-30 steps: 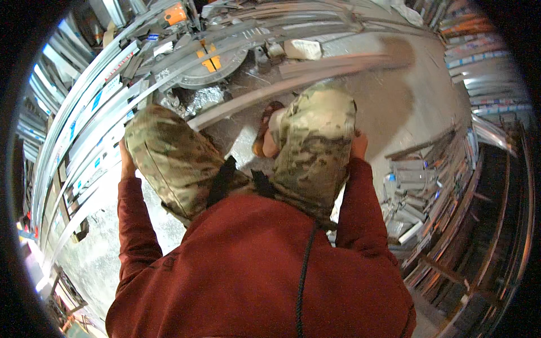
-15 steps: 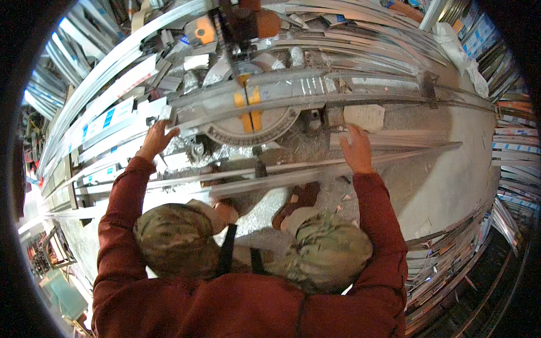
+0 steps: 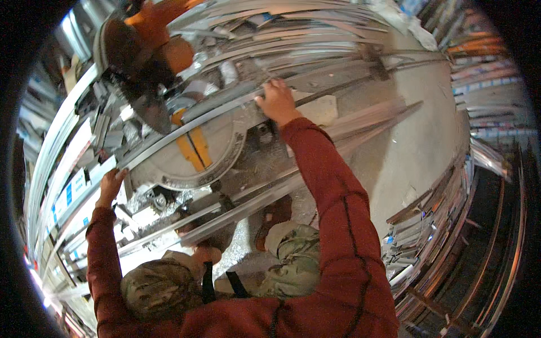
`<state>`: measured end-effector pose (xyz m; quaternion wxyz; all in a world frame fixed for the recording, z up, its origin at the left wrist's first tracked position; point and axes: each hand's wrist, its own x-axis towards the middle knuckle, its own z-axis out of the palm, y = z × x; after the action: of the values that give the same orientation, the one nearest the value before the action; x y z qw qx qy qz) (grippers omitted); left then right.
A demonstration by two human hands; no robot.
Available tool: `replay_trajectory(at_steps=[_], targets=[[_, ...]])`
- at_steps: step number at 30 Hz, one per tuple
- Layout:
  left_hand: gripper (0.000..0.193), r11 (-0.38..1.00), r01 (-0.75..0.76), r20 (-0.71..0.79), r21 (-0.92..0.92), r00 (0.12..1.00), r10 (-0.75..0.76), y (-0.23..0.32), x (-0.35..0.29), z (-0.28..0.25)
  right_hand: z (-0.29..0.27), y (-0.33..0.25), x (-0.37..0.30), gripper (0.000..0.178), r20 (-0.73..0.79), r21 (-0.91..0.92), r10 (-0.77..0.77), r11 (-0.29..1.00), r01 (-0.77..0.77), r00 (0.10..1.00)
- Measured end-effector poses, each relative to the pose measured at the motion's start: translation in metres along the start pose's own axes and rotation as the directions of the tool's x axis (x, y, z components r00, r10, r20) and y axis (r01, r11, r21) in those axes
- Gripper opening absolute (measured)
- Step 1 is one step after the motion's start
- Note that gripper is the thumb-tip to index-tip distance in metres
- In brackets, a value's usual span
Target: The person sorts through a pile of aluminum profiles on the floor, selects pieces, and cuts them to length using a miter saw. The person repeatedly positions each profile under the saw blade, lowers the saw to cut, and sets the cut pieces aside.
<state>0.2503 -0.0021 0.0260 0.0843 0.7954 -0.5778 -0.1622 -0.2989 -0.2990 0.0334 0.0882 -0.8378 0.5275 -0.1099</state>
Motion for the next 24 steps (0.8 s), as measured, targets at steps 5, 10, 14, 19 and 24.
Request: replay_trajectory(at_steps=[5,10,14,19,24], targets=[[0.073,0.984,0.178,0.136,0.004,0.975,-0.177,0.021,0.000,-0.014,0.015,-0.012,-0.014,0.065,-0.044,0.003,-0.032,0.999,0.032,0.999],[0.073,0.989,0.147,0.160,0.033,0.976,-0.150,0.022,-0.004,-0.020,0.018,-0.030,0.003,0.071,0.074,0.091,0.054,0.994,-0.061,0.996],[0.076,0.964,0.207,0.251,0.166,0.937,-0.244,0.052,0.018,-0.014,0.018,-0.016,0.006,0.068,0.007,0.118,0.032,0.993,-0.032,0.999],[0.070,0.984,0.172,0.199,0.048,0.964,-0.178,0.038,-0.019,-0.007,0.021,-0.023,-0.002,0.063,-0.134,0.124,-0.039,0.991,0.056,0.990],[0.066,0.984,0.179,0.063,0.014,0.982,-0.179,0.044,-0.022,-0.006,0.025,-0.016,0.002,0.058,-0.241,0.065,-0.065,0.994,0.083,0.968]])
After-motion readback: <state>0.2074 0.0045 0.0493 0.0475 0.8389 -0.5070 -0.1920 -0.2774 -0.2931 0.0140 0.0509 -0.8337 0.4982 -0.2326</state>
